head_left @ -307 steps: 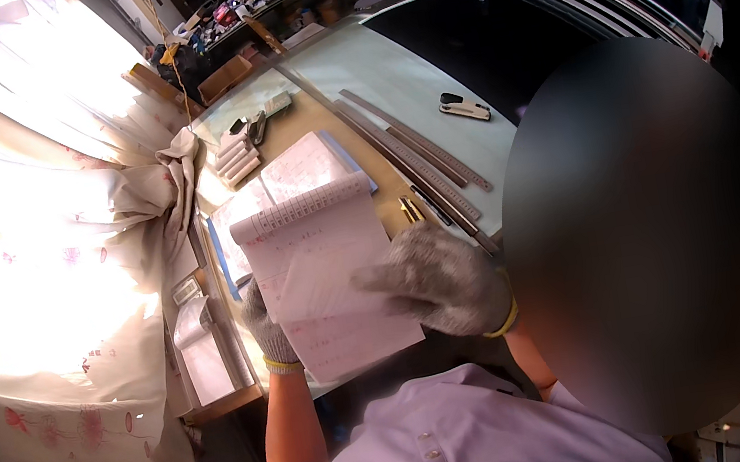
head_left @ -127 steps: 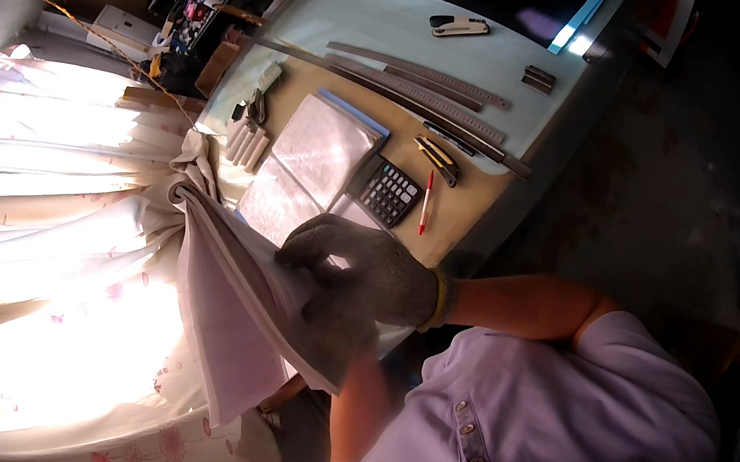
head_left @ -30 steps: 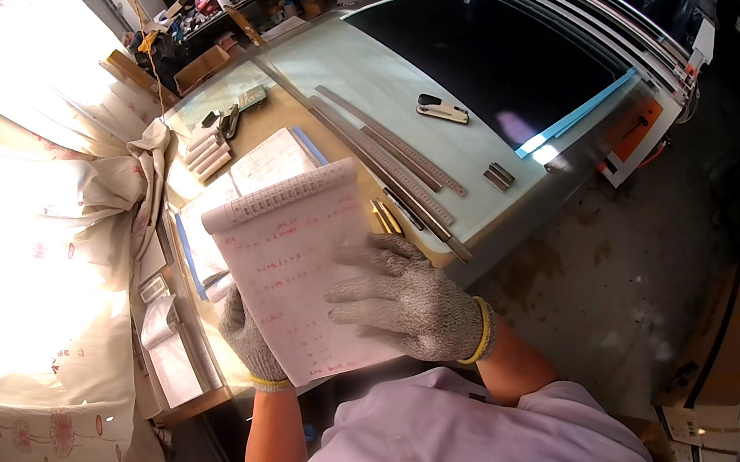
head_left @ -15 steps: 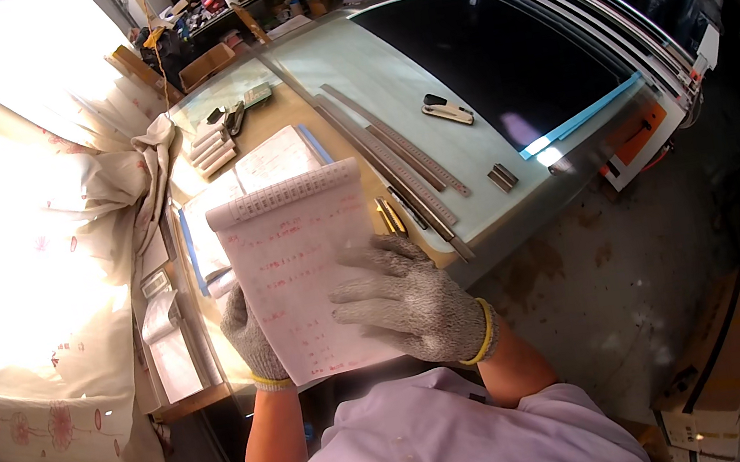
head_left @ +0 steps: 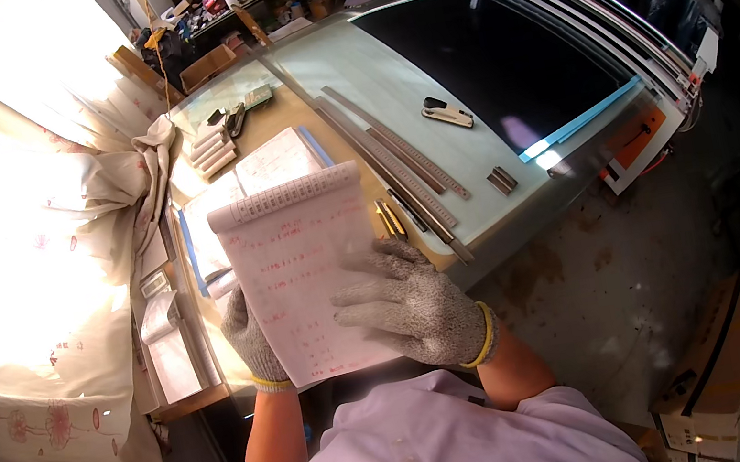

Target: The person aligns a large sheet of dark window film on a glass pane using a cutting machine, then uses a squeegee to smooth the film and remove air bubbles. They later consult a notebook and operate a control panel on a second machine.

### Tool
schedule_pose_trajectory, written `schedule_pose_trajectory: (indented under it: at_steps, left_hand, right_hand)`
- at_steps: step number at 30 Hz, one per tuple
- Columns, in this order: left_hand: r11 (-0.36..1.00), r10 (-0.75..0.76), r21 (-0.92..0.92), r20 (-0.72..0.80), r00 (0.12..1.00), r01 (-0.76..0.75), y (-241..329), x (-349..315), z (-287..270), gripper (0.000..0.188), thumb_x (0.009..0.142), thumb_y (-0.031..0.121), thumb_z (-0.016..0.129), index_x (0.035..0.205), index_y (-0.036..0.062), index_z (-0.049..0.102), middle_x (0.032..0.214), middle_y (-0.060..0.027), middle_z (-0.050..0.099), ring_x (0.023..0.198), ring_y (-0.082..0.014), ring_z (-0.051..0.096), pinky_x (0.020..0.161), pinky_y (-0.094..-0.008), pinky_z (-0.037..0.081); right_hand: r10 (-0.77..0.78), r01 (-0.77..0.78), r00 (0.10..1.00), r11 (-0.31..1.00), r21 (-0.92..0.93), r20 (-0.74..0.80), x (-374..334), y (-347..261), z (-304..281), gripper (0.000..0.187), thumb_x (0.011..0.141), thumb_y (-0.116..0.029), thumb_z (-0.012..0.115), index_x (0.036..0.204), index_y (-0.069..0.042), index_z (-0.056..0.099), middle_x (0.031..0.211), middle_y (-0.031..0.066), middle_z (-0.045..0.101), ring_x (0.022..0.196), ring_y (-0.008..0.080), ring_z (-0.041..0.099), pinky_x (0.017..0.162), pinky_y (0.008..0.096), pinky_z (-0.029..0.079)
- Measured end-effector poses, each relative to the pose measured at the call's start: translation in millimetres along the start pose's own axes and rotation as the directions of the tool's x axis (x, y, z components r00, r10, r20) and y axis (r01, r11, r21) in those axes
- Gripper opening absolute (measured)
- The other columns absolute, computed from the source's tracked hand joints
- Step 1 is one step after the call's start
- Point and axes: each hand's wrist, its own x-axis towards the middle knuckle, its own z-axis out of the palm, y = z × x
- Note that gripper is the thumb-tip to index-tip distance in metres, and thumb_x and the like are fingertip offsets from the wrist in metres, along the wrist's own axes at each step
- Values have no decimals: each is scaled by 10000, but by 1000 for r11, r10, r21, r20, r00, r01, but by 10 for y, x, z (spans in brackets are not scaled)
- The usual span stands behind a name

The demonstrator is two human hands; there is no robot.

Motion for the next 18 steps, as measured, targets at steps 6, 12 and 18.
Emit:
schedule_pose_trajectory:
  at_steps: [6,12,18]
  left_hand:
    - [1000,21,-1,22,1000,-20,-37,7,-31,227,1003,147,601,1063,-52,692,922,-56,702,798,-99,628,705,-260,534]
    - [1000,5,-9,21,1000,-5,-44,1,-12,223,1001,143,603,1068,-51,692,932,-57,700,813,-100,628,713,-261,534]
    - [1000,1,-12,3,1000,-1,-46,-7,8,225,1002,135,597,1077,-52,696,932,-57,705,805,-102,633,709,-261,536]
  right_hand:
    - [-8,8,1000,1000,-12,-21,31,-29,-14,282,852,-189,718,1118,-96,709,1206,73,660,1293,333,524,1132,536,335]
    - [27,-27,1000,999,24,6,-5,-16,-26,392,772,-108,732,1164,-123,716,1272,72,657,1322,347,518,1181,545,281]
    - [26,-26,1000,999,29,-2,-10,-14,-22,355,802,-145,728,1155,-118,714,1253,73,661,1309,343,524,1167,541,293]
